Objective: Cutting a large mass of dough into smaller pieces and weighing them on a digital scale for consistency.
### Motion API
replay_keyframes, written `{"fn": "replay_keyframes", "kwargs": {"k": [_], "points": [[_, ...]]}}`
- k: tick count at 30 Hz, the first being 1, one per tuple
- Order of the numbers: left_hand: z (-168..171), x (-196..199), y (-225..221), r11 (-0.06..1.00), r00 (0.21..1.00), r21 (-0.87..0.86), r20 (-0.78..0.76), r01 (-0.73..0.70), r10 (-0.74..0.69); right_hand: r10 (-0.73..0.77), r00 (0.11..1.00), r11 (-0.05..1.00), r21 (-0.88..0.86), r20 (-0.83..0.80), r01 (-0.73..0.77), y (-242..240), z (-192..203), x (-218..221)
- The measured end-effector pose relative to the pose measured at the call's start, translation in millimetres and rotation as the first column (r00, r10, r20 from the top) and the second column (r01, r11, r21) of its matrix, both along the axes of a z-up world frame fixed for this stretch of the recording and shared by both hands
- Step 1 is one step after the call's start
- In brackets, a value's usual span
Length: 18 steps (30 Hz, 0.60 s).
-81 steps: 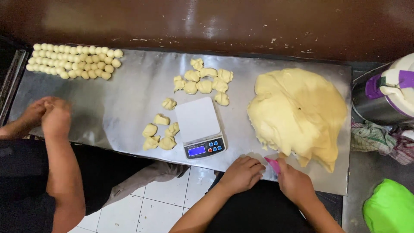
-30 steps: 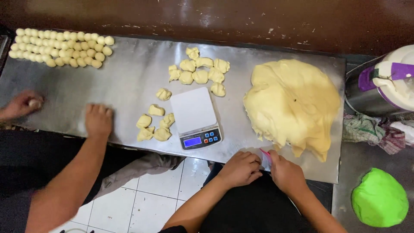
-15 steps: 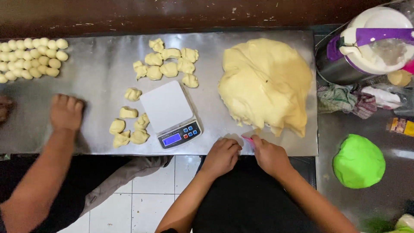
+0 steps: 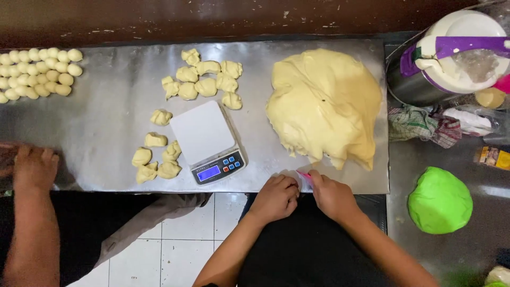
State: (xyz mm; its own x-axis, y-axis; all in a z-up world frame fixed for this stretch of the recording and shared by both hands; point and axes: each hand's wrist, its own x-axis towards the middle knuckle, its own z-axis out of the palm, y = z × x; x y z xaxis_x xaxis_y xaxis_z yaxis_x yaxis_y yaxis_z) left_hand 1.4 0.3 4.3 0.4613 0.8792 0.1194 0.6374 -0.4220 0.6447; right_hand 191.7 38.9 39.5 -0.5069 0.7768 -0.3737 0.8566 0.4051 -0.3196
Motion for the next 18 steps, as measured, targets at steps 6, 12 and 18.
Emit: {"fn": "replay_keyframes", "kwargs": {"k": [6,12,18], "points": [[11,2,0,0.999,0.999,0.0,-0.022,-0.034,0.034,0.017,0.999,1.0,0.023,-0.037,-0.016,1,9,-2],[6,0,-5,0.997,0.996,-0.016,-0.058,-0.07,0.069,-0.031,0.995,0.979,-0.201,-0.093,0.012,21,26,5],[14,1,-13,0.993,0.989,-0.045,-0.107,-0.107,0.102,-0.118,0.989,0.978,-0.183,-0.088,0.1,78,53,7]]}}
